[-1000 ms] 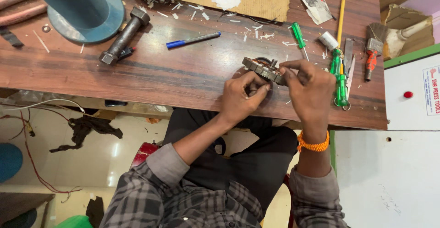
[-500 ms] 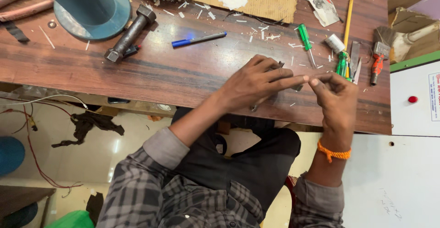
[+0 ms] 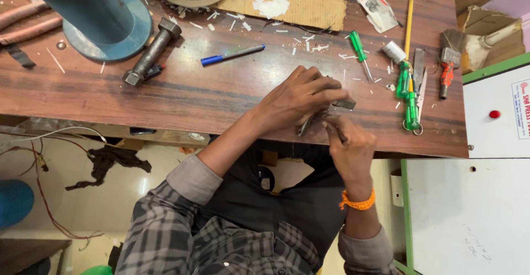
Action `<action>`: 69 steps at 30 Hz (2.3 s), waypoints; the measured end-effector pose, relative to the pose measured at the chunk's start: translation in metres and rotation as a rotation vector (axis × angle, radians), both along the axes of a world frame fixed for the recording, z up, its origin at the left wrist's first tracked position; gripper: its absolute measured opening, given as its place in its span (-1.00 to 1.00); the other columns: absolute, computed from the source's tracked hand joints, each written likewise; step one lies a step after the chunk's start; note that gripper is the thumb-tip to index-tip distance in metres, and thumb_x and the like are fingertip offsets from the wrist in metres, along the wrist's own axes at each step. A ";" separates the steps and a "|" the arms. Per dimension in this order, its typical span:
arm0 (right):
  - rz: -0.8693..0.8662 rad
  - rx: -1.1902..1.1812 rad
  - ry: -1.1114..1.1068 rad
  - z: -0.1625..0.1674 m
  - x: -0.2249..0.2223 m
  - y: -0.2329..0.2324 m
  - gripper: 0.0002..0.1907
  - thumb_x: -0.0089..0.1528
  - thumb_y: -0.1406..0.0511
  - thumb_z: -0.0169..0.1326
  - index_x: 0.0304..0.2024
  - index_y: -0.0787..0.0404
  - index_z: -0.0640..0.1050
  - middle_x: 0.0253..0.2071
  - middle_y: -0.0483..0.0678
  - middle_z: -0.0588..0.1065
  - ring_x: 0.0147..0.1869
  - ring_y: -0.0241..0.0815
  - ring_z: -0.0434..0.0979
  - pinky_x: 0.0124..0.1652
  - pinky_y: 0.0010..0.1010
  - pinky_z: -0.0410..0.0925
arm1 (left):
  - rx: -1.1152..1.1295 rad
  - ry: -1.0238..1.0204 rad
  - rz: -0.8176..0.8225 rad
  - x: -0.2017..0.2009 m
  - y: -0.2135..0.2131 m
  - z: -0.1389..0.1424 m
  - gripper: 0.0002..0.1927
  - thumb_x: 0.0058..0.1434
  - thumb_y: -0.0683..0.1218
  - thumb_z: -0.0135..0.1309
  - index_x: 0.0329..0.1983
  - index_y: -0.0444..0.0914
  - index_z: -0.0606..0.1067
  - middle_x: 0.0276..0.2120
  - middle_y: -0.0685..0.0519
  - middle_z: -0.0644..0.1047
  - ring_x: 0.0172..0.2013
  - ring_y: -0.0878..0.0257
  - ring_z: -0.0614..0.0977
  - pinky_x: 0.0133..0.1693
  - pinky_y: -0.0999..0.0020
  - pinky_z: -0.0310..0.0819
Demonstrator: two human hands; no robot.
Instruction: The person sits at a workbench and works on an electric motor armature, holding the rotor and pressing and fitting copper commutator segments into place around it by hand, turning the armature to reach different sides and repositioning parts as they work.
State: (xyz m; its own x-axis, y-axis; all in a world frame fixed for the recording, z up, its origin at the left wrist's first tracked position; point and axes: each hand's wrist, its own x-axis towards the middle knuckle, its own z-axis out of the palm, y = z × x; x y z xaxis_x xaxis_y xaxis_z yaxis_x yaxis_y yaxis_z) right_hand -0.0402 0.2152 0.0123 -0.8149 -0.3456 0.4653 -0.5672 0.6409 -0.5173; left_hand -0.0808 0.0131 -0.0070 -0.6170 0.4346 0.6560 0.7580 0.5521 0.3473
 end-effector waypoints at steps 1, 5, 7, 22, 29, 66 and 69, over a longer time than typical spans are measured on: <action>-0.021 -0.021 -0.006 -0.004 0.000 -0.003 -0.91 0.22 0.45 0.27 -0.24 0.26 0.61 -0.37 0.07 0.58 -0.38 0.00 0.58 -0.35 -0.28 0.35 | -0.025 0.012 -0.020 0.001 -0.003 0.003 -0.36 0.16 -0.11 0.23 0.32 0.05 0.38 0.15 0.14 0.49 0.03 0.12 0.50 0.10 0.16 0.38; -0.018 -0.177 -0.042 -0.018 0.003 -0.006 -0.90 0.23 0.46 0.24 -0.22 0.29 0.58 -0.38 0.06 0.56 -0.40 -0.10 0.58 -0.35 -0.35 0.36 | -0.095 0.093 -0.034 0.007 -0.012 0.010 -0.52 0.16 -0.04 0.19 0.18 0.11 0.49 0.19 0.14 0.43 0.12 0.10 0.48 0.16 0.19 0.38; -0.028 -0.222 -0.046 -0.024 0.006 -0.004 -0.90 0.24 0.47 0.24 -0.22 0.31 0.56 -0.42 0.04 0.52 -0.44 -0.20 0.53 -0.37 -0.41 0.32 | -0.121 0.187 0.000 0.010 -0.012 0.009 -0.60 0.19 0.01 0.17 0.12 0.08 0.49 0.21 0.12 0.42 0.16 0.12 0.47 0.18 0.18 0.37; -0.172 -0.601 -0.207 -0.068 0.053 -0.005 -0.88 0.27 0.48 0.25 -0.13 0.34 0.66 -0.54 -0.28 0.18 -0.45 -0.48 0.04 -0.44 -0.53 -0.03 | -0.283 0.383 0.066 0.020 -0.010 -0.008 -0.63 0.22 0.14 0.16 0.04 -0.05 0.61 0.15 0.28 0.49 0.06 0.21 0.43 0.11 0.20 0.30; -0.158 -0.502 -0.329 -0.042 0.062 0.005 -0.77 0.21 0.46 0.27 -0.07 0.28 0.67 -0.57 -0.22 0.17 -0.48 -0.45 0.05 -0.47 -0.52 0.00 | -0.285 0.386 0.087 0.023 -0.010 -0.004 -0.68 0.19 0.04 0.15 -0.01 -0.09 0.63 0.11 0.26 0.56 -0.03 0.22 0.47 -0.01 0.24 0.33; -0.041 -0.759 -0.690 -0.006 -0.072 0.060 -0.89 0.28 0.39 0.24 -0.17 0.33 0.63 -0.51 -0.35 0.35 -0.50 -0.56 0.13 -0.49 -0.62 -0.05 | 0.008 0.156 0.251 0.026 0.025 0.005 -0.32 0.19 -0.07 0.31 0.36 0.05 0.33 0.15 0.18 0.51 0.12 0.09 0.52 0.13 0.12 0.34; -0.028 -0.735 -0.648 0.012 -0.055 0.066 -0.89 0.29 0.41 0.23 -0.15 0.35 0.63 -0.48 -0.32 0.39 -0.48 -0.55 0.16 -0.47 -0.63 -0.03 | -0.040 0.008 0.109 0.010 0.014 0.008 -0.25 0.25 -0.14 0.29 0.47 0.11 0.28 0.16 0.27 0.55 0.07 0.19 0.55 0.11 0.30 0.43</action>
